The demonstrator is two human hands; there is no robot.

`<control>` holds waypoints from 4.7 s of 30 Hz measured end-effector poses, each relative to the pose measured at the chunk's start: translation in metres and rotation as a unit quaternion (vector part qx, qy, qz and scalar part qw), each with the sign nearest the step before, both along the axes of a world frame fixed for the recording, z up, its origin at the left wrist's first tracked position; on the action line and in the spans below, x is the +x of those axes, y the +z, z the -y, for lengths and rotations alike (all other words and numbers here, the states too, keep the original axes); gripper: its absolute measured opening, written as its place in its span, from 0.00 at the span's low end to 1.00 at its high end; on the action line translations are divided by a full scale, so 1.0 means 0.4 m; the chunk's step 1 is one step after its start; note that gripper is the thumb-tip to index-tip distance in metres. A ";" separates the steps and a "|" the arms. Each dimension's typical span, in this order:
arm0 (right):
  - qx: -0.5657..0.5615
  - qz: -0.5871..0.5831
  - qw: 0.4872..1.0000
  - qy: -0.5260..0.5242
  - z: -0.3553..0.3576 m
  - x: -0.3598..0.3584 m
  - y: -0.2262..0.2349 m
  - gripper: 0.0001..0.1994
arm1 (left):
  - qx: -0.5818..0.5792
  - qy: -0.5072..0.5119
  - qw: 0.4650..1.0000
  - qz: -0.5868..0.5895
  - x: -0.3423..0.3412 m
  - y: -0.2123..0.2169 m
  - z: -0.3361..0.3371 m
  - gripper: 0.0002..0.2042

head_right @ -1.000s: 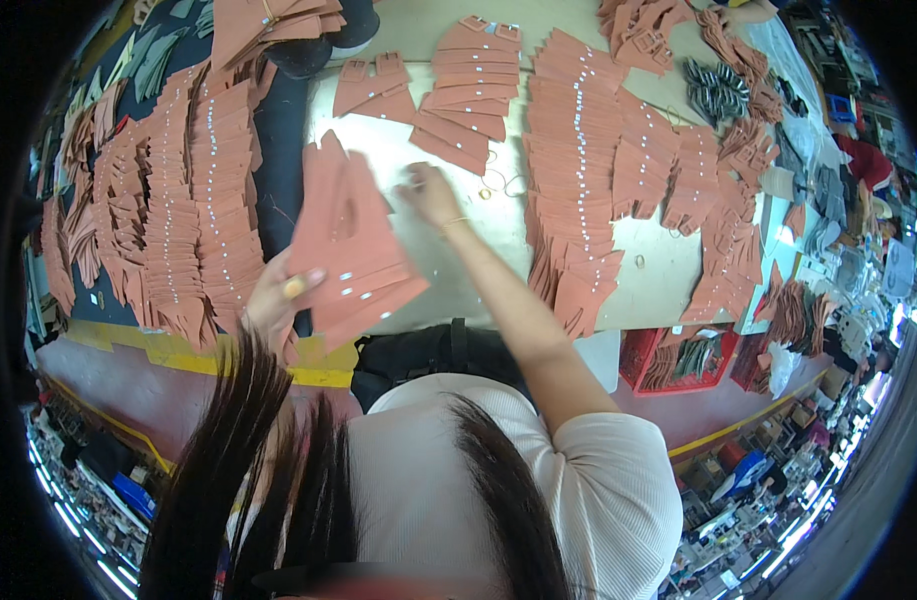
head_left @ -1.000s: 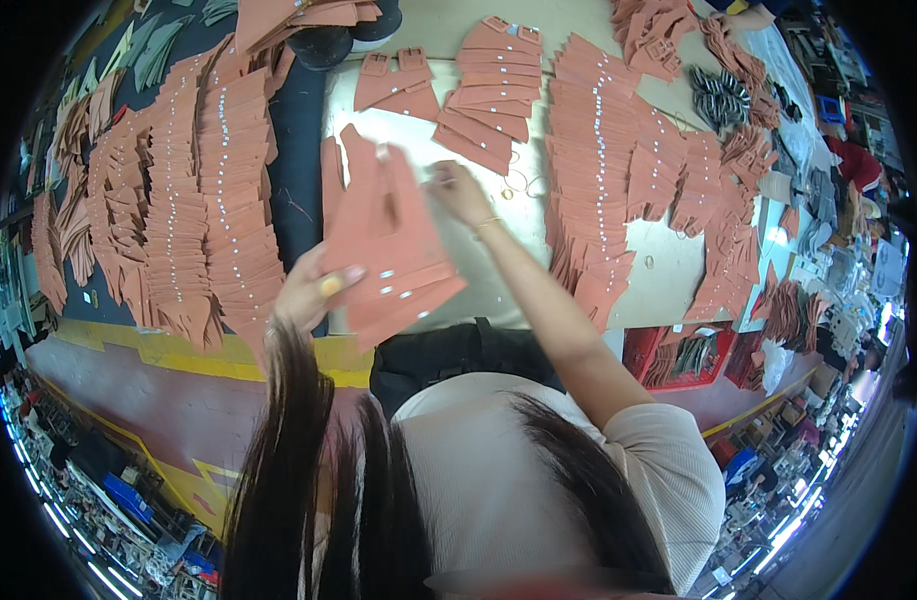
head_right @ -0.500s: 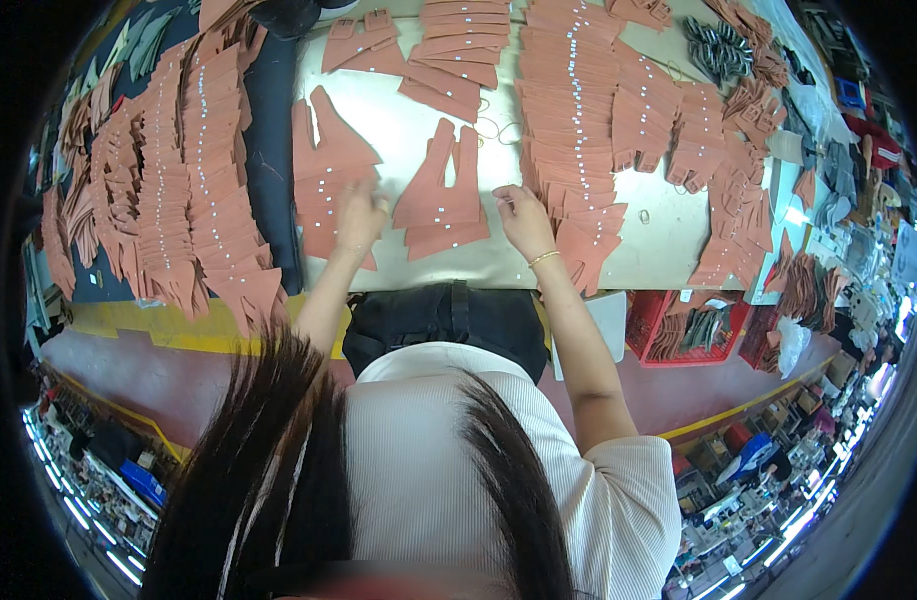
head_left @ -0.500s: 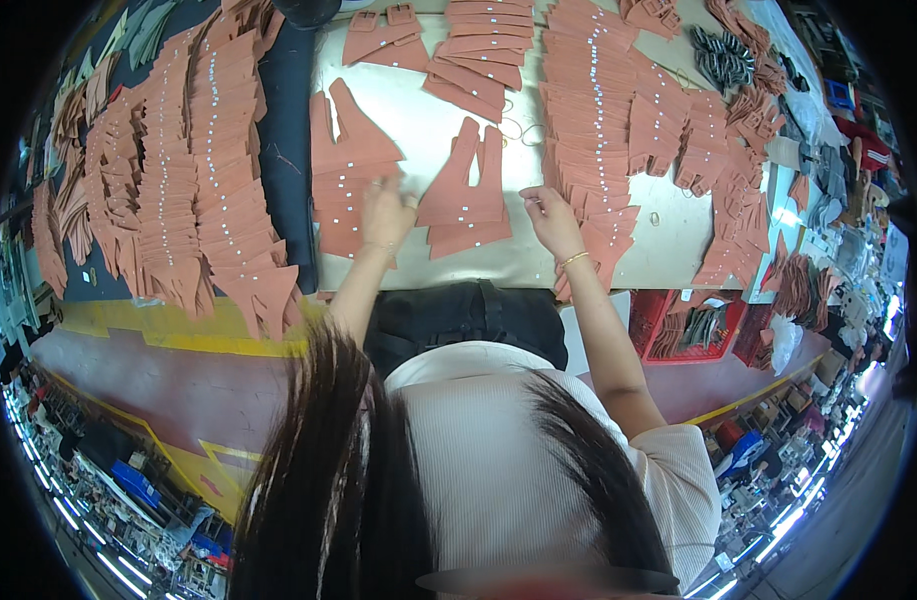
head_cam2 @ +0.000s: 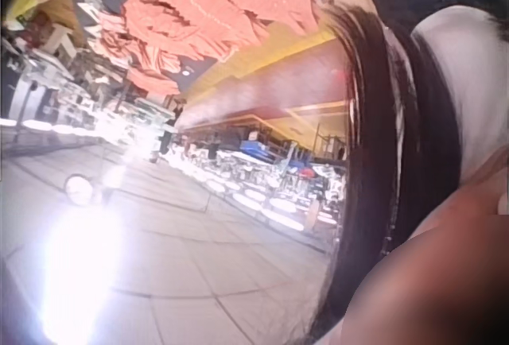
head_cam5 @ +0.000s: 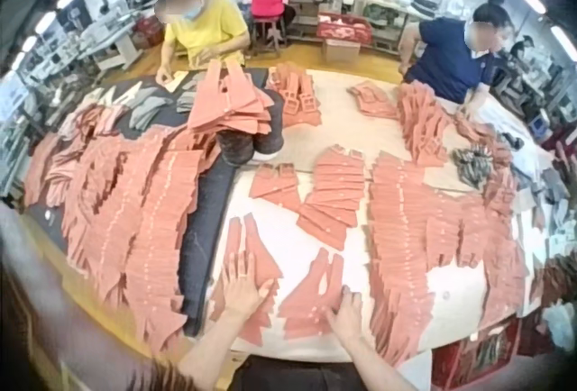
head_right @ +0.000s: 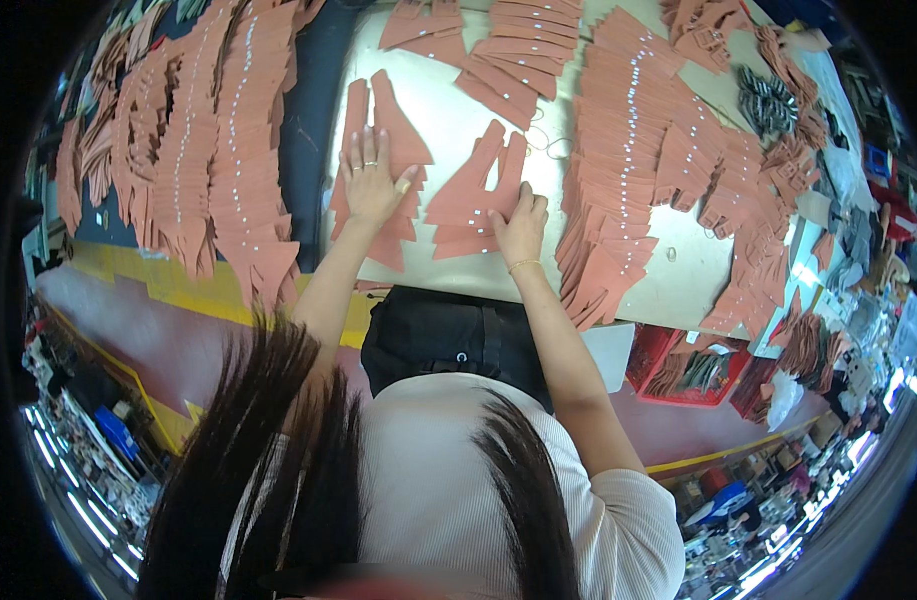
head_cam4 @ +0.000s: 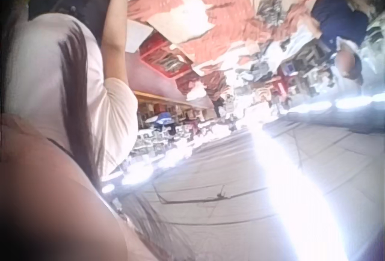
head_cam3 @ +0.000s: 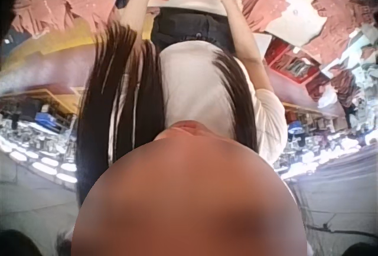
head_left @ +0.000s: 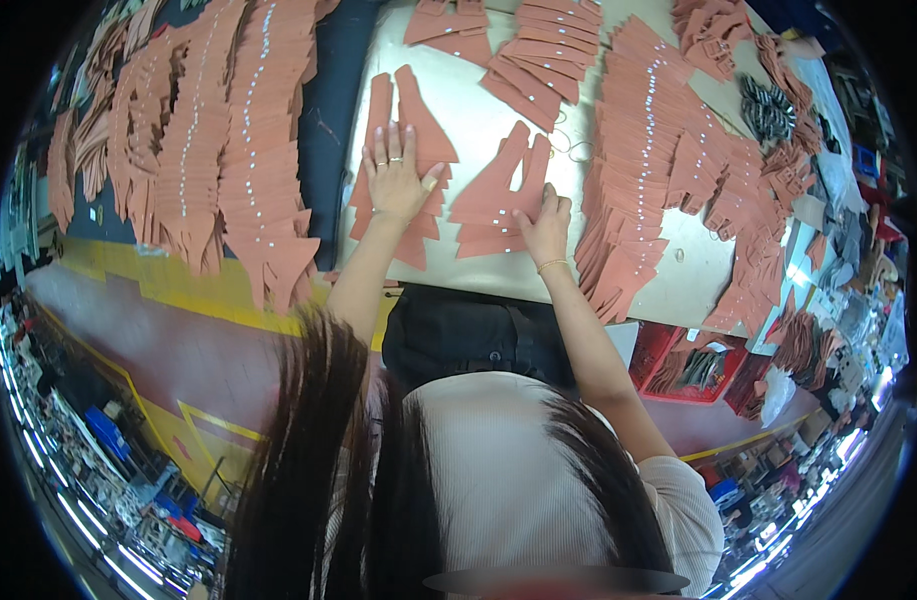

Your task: The person gathers pink fabric pieces from a table, aligns them, and secures them with rubber bands. They retrieve additional pieces from a red basket, then continue bundling and stacking the finished bundles on the table.

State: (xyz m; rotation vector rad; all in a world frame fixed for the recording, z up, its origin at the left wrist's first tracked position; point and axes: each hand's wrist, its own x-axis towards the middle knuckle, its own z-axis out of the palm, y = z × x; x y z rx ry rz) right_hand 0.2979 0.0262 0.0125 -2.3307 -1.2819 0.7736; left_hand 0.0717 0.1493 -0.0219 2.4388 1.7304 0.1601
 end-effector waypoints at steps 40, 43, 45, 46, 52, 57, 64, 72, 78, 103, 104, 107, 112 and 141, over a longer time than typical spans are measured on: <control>-0.063 -0.141 0.987 0.045 -0.007 0.095 -0.104 0.16 | -0.056 0.061 0.996 -0.019 -0.554 0.285 0.169 0.15; -0.064 -0.119 0.989 0.059 -0.002 0.099 -0.108 0.15 | -0.040 0.008 0.999 0.006 -0.548 0.288 0.167 0.12; -0.084 -0.121 0.988 0.047 -0.002 0.103 -0.109 0.15 | -0.192 0.108 0.967 0.129 -0.552 0.304 0.191 0.10; -0.071 -0.127 0.988 0.054 -0.001 0.104 -0.110 0.15 | -0.265 0.152 0.932 0.196 -0.556 0.313 0.206 0.09; -0.060 -0.143 0.986 0.056 -0.002 0.100 -0.106 0.13 | -0.214 0.330 0.778 0.490 -0.670 0.336 0.229 0.10; -0.097 -0.177 0.979 0.027 -0.008 0.098 -0.093 0.15 | -0.202 0.365 0.787 0.455 -0.720 0.280 0.165 0.12; -0.093 -0.128 0.986 0.047 -0.006 0.101 -0.104 0.15 | -0.204 0.343 0.800 0.448 -0.726 0.253 0.155 0.11; -0.092 -0.131 0.986 0.041 -0.006 0.096 -0.094 0.15 | -0.214 0.365 0.772 0.474 -0.765 0.228 0.156 0.12; -0.106 -0.136 0.985 0.020 -0.012 0.088 -0.077 0.16 | -0.128 0.344 0.840 0.400 -0.744 0.224 0.139 0.13; -0.124 -0.454 0.861 -0.191 -0.012 0.071 0.010 0.37 | -0.379 0.467 0.352 0.717 -0.108 0.081 0.087 0.21; -0.122 -0.458 0.860 -0.189 -0.011 0.072 0.010 0.37 | -0.383 0.472 0.363 0.706 -0.105 0.084 0.082 0.22; -0.120 -0.464 0.857 -0.189 -0.010 0.075 0.007 0.37 | -0.385 0.493 0.367 0.688 -0.101 0.102 0.068 0.24; -0.125 -0.467 0.855 -0.186 -0.012 0.080 -0.006 0.35 | -0.376 0.522 0.346 0.683 -0.086 0.135 0.056 0.25; -0.138 -0.471 0.858 -0.153 -0.017 0.089 -0.001 0.17 | -0.420 0.432 0.576 0.553 -0.067 0.120 -0.094 0.19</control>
